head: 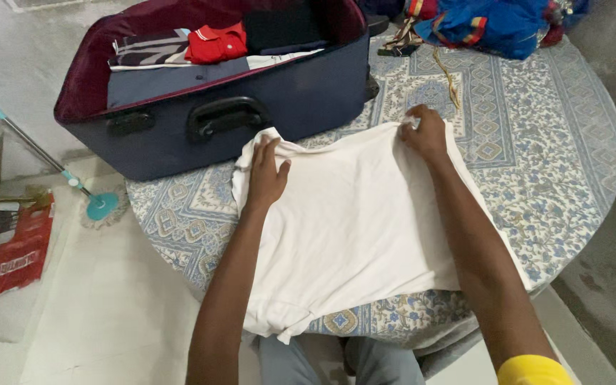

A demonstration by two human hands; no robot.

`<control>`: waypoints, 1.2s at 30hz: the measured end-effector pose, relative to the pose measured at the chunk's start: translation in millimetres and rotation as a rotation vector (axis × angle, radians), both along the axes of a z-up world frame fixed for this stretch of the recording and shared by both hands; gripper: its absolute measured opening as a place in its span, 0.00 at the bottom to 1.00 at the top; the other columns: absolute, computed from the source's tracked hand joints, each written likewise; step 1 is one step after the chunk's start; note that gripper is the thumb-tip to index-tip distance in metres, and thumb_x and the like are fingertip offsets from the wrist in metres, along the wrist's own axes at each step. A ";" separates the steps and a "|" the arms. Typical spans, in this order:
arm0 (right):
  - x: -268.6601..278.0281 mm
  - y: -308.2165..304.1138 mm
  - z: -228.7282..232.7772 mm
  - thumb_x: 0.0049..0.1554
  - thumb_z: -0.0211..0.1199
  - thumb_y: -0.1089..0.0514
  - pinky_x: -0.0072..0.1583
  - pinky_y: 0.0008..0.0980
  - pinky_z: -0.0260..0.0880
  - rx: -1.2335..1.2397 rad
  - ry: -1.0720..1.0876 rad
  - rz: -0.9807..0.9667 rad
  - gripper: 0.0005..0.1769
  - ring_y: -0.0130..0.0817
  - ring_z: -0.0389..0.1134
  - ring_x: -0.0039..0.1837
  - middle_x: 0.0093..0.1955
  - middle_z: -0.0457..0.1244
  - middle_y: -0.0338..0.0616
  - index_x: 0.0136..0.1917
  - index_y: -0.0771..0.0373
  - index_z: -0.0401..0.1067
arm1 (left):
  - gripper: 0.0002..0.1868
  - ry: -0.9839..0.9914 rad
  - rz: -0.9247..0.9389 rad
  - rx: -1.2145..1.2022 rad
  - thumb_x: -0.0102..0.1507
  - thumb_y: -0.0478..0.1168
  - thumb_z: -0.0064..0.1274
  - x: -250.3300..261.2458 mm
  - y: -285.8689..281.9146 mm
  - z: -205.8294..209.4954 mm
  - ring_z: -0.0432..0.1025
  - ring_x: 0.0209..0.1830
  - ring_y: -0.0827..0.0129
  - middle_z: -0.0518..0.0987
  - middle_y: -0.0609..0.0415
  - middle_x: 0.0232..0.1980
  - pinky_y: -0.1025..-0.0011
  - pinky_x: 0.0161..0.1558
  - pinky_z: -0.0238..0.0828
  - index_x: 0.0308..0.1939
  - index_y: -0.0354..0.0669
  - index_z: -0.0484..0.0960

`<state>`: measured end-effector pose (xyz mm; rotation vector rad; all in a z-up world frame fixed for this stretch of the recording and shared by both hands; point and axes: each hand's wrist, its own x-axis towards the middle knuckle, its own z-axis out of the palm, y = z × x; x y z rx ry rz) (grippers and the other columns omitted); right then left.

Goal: The person folds a white t-shirt on a table with a patterned cloth and places it into an open blue suitcase.

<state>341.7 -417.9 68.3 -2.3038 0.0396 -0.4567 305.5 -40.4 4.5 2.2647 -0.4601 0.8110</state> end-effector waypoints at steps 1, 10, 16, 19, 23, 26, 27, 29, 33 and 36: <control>7.5 -5.7 0.4 0.56 0.65 0.57 0.63 0.40 0.75 0.175 -0.054 0.031 0.33 0.52 0.68 0.67 0.76 0.55 0.57 0.73 0.59 0.61 | 0.33 0.054 0.040 0.071 0.64 0.40 0.58 -0.8 1.6 -4.2 0.52 0.75 0.35 0.61 0.28 0.75 0.50 0.71 0.50 0.71 0.35 0.65; -55.5 0.6 1.3 0.55 0.66 0.43 0.75 0.55 0.58 -0.523 0.101 0.318 0.44 0.62 0.51 0.79 0.87 0.39 0.54 0.80 0.48 0.55 | 0.29 0.272 0.026 0.220 0.64 0.49 0.58 -107.0 20.8 9.3 0.56 0.76 0.38 0.67 0.35 0.73 0.49 0.72 0.57 0.65 0.40 0.73; -152.6 21.0 -18.0 0.59 0.42 0.24 0.74 0.71 0.34 -0.770 0.150 0.463 0.46 0.57 0.31 0.84 0.86 0.32 0.52 0.83 0.45 0.46 | 0.41 0.483 0.107 0.436 0.65 0.66 0.47 -168.3 14.5 20.3 0.46 0.80 0.39 0.55 0.37 0.79 0.42 0.72 0.44 0.74 0.45 0.64; -158.8 9.3 -16.9 0.57 0.32 0.20 0.75 0.71 0.31 -0.933 0.322 0.298 0.47 0.51 0.28 0.85 0.87 0.28 0.46 0.82 0.40 0.44 | 0.44 0.519 0.172 0.503 0.65 0.70 0.40 -176.0 25.8 16.0 0.43 0.81 0.42 0.50 0.38 0.81 0.42 0.72 0.41 0.77 0.49 0.59; -187.0 -14.4 13.1 0.63 0.37 0.27 0.77 0.67 0.37 -0.760 0.254 0.182 0.40 0.55 0.38 0.84 0.84 0.39 0.53 0.80 0.49 0.51 | 0.43 0.416 0.209 0.429 0.65 0.67 0.47 -190.2 53.7 11.7 0.47 0.78 0.36 0.54 0.33 0.79 0.44 0.71 0.45 0.75 0.44 0.63; -225.2 -26.2 21.1 0.65 0.44 0.34 0.72 0.62 0.57 -0.677 0.286 0.000 0.37 0.57 0.53 0.77 0.77 0.52 0.61 0.75 0.62 0.60 | 0.40 0.201 0.268 0.300 0.65 0.61 0.53 -224.1 69.0 13.9 0.61 0.71 0.40 0.68 0.32 0.71 0.49 0.69 0.59 0.69 0.33 0.70; -225.4 -33.5 23.3 0.65 0.49 0.36 0.64 0.61 0.65 -0.706 0.235 -0.090 0.38 0.64 0.55 0.71 0.74 0.52 0.70 0.74 0.69 0.60 | 0.35 0.225 0.344 0.295 0.64 0.59 0.56 -236.8 70.5 17.0 0.65 0.65 0.42 0.72 0.35 0.62 0.51 0.63 0.63 0.63 0.34 0.74; -233.4 -60.4 23.7 0.61 0.56 0.31 0.56 0.55 0.75 -0.659 0.324 -0.187 0.40 0.61 0.67 0.61 0.62 0.63 0.71 0.66 0.70 0.68 | 0.27 0.235 0.445 0.270 0.63 0.56 0.58 -272.6 65.8 18.2 0.70 0.54 0.46 0.77 0.39 0.50 0.53 0.55 0.69 0.52 0.34 0.79; -261.3 -84.3 5.3 0.61 0.59 0.30 0.46 0.51 0.81 -0.520 0.599 -0.327 0.37 0.51 0.74 0.40 0.49 0.69 0.63 0.56 0.69 0.73 | 0.28 0.529 0.521 0.071 0.57 0.57 0.62 -314.9 48.3 18.5 0.73 0.43 0.47 0.78 0.42 0.41 0.54 0.45 0.71 0.42 0.33 0.78; -272.5 -90.9 0.1 0.62 0.59 0.29 0.47 0.45 0.78 -0.557 0.695 -0.272 0.35 0.44 0.73 0.37 0.44 0.72 0.58 0.47 0.67 0.77 | 0.22 0.547 0.522 0.010 0.59 0.54 0.62 -325.3 38.7 1.8 0.74 0.39 0.52 0.77 0.45 0.40 0.58 0.44 0.72 0.40 0.37 0.79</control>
